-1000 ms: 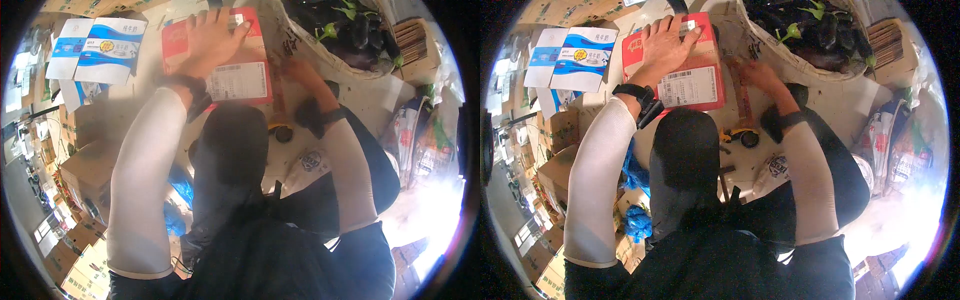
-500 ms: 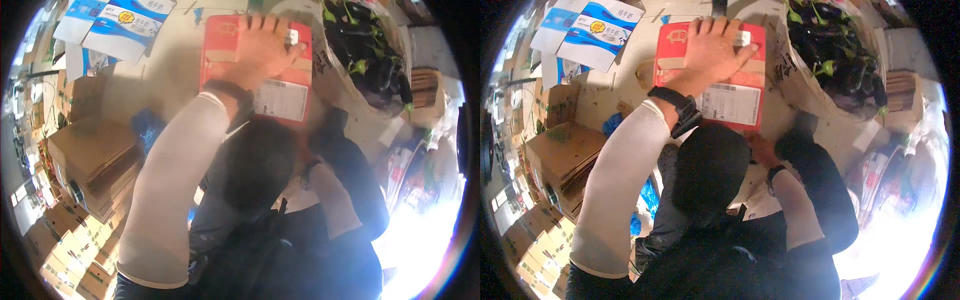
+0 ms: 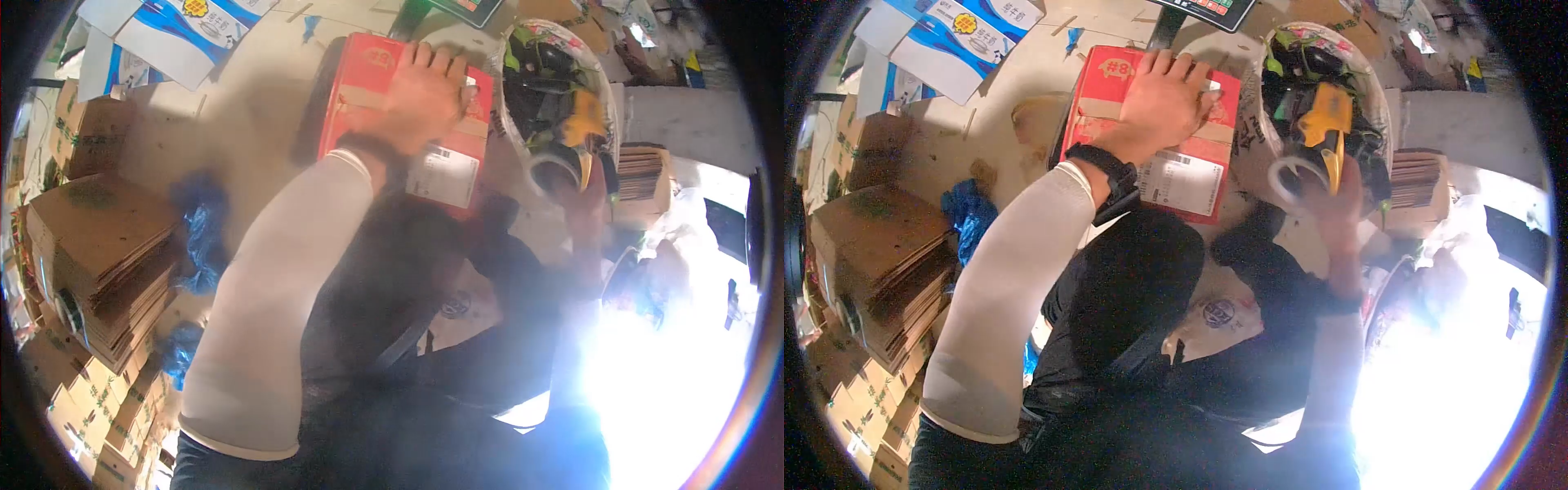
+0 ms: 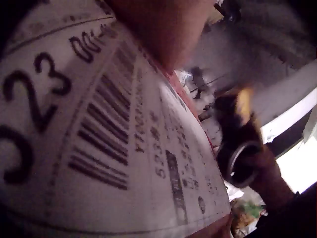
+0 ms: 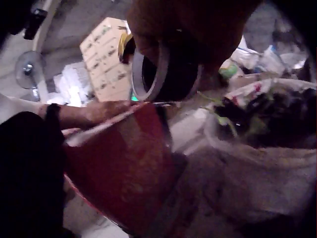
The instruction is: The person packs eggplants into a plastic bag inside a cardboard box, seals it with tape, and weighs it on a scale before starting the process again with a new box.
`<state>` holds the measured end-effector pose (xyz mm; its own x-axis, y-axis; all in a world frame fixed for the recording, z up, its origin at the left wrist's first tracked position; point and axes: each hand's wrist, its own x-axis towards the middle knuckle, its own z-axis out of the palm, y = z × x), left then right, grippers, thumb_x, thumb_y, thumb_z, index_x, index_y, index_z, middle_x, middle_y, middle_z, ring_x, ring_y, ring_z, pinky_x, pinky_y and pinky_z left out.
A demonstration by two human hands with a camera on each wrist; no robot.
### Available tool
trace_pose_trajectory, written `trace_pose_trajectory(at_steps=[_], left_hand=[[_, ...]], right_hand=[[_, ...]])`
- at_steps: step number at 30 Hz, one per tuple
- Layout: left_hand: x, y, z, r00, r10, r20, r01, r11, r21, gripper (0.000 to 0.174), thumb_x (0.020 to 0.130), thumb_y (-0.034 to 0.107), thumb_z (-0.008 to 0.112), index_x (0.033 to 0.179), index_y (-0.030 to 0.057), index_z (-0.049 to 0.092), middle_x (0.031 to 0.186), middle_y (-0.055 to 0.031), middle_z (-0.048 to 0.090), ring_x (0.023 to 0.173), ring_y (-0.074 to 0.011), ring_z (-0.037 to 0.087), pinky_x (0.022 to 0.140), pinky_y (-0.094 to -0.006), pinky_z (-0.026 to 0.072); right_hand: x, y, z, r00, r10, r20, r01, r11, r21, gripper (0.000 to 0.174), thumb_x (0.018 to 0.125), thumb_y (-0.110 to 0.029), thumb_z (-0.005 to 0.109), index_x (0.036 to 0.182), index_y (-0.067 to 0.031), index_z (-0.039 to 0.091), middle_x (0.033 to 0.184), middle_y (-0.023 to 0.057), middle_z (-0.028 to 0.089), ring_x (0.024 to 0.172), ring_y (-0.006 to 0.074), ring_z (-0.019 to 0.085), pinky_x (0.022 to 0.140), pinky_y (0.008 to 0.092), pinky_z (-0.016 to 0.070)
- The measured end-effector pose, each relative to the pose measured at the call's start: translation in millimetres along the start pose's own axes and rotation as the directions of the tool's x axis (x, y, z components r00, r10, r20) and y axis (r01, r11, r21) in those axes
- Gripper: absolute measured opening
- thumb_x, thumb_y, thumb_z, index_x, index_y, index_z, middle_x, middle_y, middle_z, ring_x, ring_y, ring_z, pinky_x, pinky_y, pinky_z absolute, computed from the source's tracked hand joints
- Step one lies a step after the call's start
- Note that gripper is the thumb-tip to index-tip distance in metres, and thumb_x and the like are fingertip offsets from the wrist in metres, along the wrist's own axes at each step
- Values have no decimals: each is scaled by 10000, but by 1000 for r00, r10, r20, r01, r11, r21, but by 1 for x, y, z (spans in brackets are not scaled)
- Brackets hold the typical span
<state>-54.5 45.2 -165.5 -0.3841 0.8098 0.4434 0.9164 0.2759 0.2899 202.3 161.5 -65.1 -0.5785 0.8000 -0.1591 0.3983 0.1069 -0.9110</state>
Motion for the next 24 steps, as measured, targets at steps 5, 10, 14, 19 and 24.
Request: trace_pose_trajectory(at_steps=[5,10,14,19,24], left_hand=[[1,-12,-7,996,93,-9,-93,990,-107,452,796,259,623,1194,53,565,1133,-120,583,1135,-294,520,998,-420,370],[0,-24,0,989,145,23,-140,979,-146,514,755,226,644,1229,54,548,1193,-142,582,1149,-307,522,1011,-423,367],[1,-30,-1,983,166,-73,-181,933,-312,411,801,178,610,1183,28,591,1230,-166,580,1171,-337,521,1011,-435,382],[-3,-53,-28,997,68,-43,-80,758,-647,304,889,186,588,1124,-3,630,1149,-187,624,1051,-333,601,915,-422,476],[-19,-47,-108,557,-288,779,679,-382,-627,459,1021,401,407,1164,2,584,960,-142,655,854,-242,647,804,-381,531]], right_hand=[[21,40,91,806,-562,185,560,624,-546,508,809,-79,676,1250,-14,433,1118,100,565,994,185,575,890,330,474],[30,64,132,851,-526,14,526,850,-18,563,760,-14,648,1258,33,388,1115,116,552,1022,179,563,927,315,449],[34,65,130,836,-547,48,540,835,106,577,754,17,637,1269,45,378,1138,125,552,1051,182,564,922,315,457],[37,66,125,843,-532,78,532,847,22,546,773,-1,625,1267,42,396,1128,152,568,1059,213,584,916,335,465],[36,57,124,828,-550,109,560,811,-168,521,804,-46,636,1267,20,407,1090,195,589,1040,294,621,886,367,485]])
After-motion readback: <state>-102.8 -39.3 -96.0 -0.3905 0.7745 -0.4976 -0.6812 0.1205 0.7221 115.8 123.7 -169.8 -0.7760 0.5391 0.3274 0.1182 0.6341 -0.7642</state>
